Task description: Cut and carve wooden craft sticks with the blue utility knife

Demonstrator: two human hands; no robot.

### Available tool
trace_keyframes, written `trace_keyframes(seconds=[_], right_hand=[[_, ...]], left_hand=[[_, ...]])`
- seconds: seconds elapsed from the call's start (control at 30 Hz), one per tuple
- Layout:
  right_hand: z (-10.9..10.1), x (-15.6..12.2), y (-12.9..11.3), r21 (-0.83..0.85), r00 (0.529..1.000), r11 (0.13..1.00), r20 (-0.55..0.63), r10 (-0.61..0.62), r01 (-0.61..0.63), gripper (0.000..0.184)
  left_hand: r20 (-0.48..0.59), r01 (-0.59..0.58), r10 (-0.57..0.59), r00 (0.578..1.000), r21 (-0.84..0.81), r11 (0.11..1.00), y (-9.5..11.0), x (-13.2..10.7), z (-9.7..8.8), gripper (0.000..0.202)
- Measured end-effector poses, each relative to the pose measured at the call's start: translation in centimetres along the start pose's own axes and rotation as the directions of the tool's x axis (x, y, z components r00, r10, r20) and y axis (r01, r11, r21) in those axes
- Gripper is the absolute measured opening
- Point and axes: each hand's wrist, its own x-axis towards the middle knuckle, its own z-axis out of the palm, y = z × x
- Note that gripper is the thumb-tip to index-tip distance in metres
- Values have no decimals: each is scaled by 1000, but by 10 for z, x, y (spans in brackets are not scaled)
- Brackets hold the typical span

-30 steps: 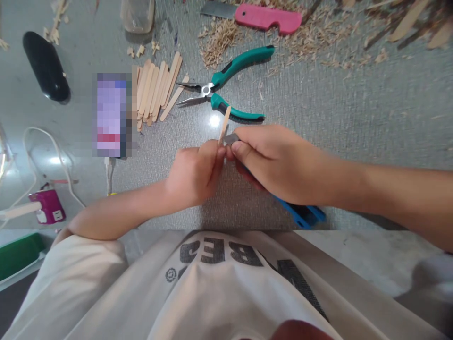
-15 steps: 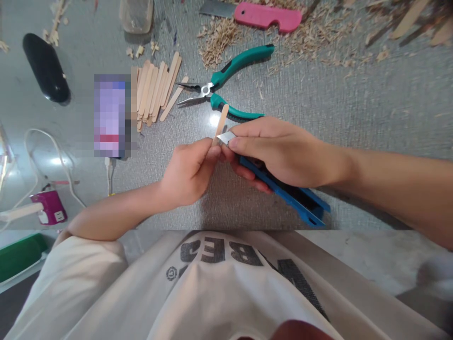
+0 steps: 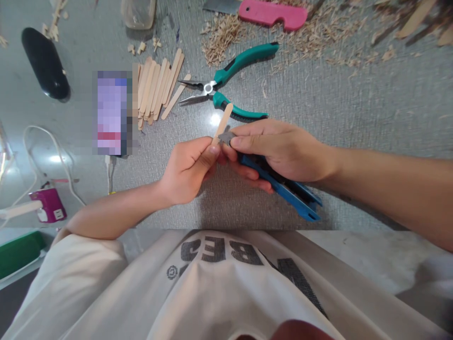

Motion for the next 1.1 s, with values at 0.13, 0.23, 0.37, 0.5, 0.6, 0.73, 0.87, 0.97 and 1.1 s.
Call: trace_keyframes(seconds=[0.13,0.23,0.37,0.5,0.6,0.73,0.87,0.97,1.1], right_hand=[[-2,0,0,4,999,1000,43,3,-3,37],[-4,-1,0,8,998,1000,63,-2,1,34],[-5,0,0,9,997,1000,73,-21,20,37],[-1,0,0,-56,999,998,34,-39,41,38],[8,-2,2,-250,989,965,-107,-103,73,37],[17,-7,8,-551,946,826,-194,-262,116,46],[21,-10,12,-747,900,655,-203,-386,113,44],[25,-13,12,-797,885,599,-224,-409,75,44],[30,-14,3,-621,943,781,-294,-159,-62,46]], left_hand=[[2,-58,58,998,-26,998,-6,1,0,57],[8,-50,50,999,-36,998,-7,1,0,56],[23,-41,42,999,-28,999,-7,2,-2,56],[53,-181,182,982,-26,983,-11,7,-4,52],[39,-317,316,948,46,947,-12,7,-3,51],[-23,-261,278,960,280,924,-8,-1,2,54],[-32,-226,271,962,467,855,-5,-9,6,44],[-17,-185,235,972,562,806,-5,-11,8,38],[-14,-182,244,970,624,760,-7,-12,10,32]])
